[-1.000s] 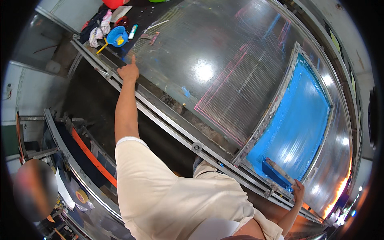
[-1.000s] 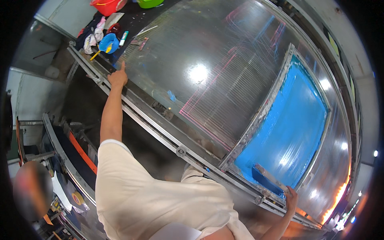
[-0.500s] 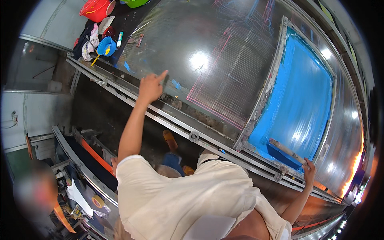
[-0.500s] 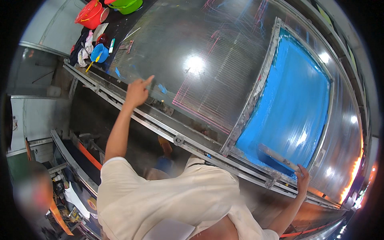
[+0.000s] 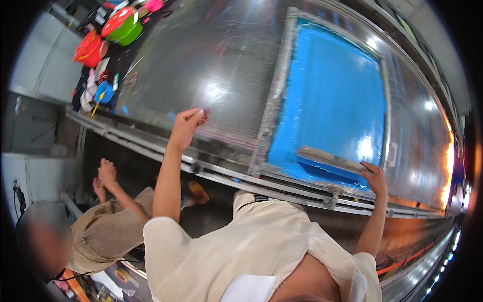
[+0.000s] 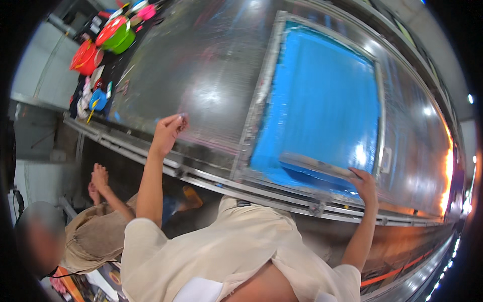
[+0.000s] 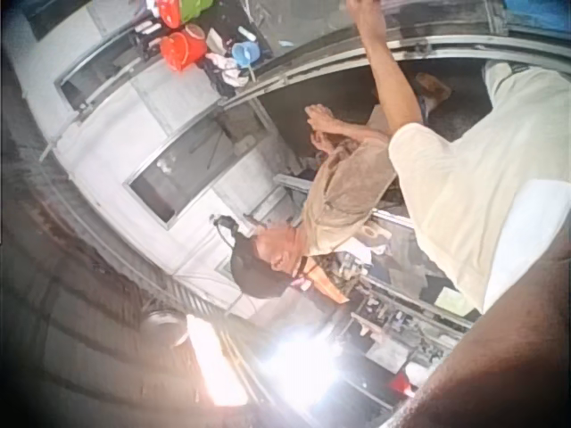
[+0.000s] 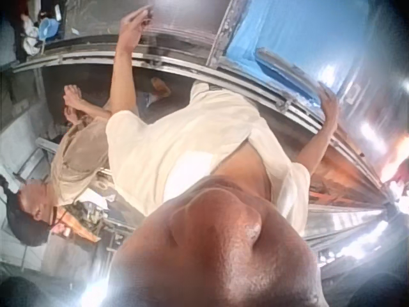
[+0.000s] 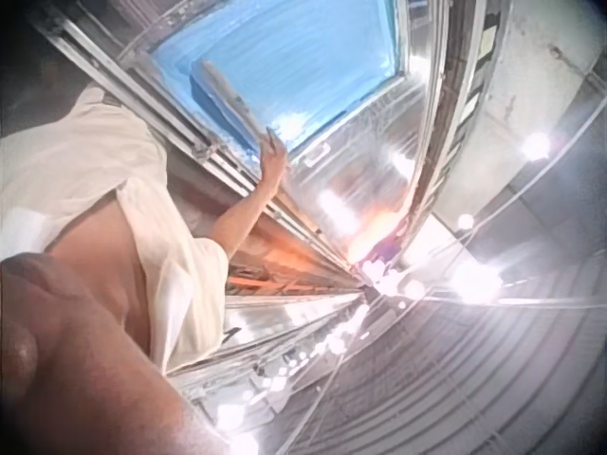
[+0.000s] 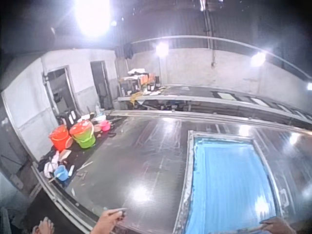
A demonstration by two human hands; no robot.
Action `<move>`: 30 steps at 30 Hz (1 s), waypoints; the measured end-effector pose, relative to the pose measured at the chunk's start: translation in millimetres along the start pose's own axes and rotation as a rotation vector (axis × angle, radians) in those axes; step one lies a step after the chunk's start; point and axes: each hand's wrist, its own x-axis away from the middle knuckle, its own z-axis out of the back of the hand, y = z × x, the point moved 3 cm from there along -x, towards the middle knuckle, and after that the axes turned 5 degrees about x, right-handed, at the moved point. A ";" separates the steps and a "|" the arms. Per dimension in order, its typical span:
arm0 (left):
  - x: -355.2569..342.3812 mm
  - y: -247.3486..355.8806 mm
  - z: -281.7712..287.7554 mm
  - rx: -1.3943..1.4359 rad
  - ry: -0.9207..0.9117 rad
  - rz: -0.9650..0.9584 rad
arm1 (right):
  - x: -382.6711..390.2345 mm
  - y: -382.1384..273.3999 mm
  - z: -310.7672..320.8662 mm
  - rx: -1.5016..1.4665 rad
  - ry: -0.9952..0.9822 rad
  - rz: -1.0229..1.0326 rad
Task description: The person uses a squeegee to spread blue ink across a screen printing frame, repeatedly pulling the ink from one side to the other to achieve even coverage. The person adjusts the frame position and continues the inking process throughout the clip.
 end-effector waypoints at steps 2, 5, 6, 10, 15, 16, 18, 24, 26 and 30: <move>2.7 -0.9 -82.3 -0.086 -0.119 -0.215 | 0.8 0.2 2.6 -0.060 -0.037 -0.037; 37.8 -6.0 -212.6 -0.521 -0.116 -0.325 | -9.4 15.3 0.3 -0.058 -0.092 0.077; 45.7 -13.0 -249.9 -0.538 -0.117 -0.472 | -14.8 3.7 4.6 -0.012 -0.098 0.154; 74.2 -3.2 -386.5 -1.041 -0.349 -0.915 | -12.1 13.7 31.6 -0.101 -0.121 0.236; 63.2 -79.6 -431.5 -1.248 -0.529 -0.508 | -73.2 163.9 60.4 -0.245 0.679 -0.067; 63.1 -81.0 -430.6 -1.233 -0.495 -0.498 | -86.1 197.5 61.1 -0.148 0.768 -0.124; 68.5 -87.7 -430.5 -1.268 -0.501 -0.479 | -122.5 270.0 38.2 -0.211 0.720 -0.239; 67.2 -94.2 -429.9 -1.401 -0.408 -0.377 | -173.4 367.9 8.2 -0.456 0.574 -0.202; 87.0 -100.2 -420.0 -1.444 -0.346 -0.350 | -176.5 306.2 3.2 -0.725 0.302 -0.352; 71.3 -99.0 -427.1 -1.365 -0.333 -0.438 | -172.4 319.4 34.7 -0.627 0.450 -0.350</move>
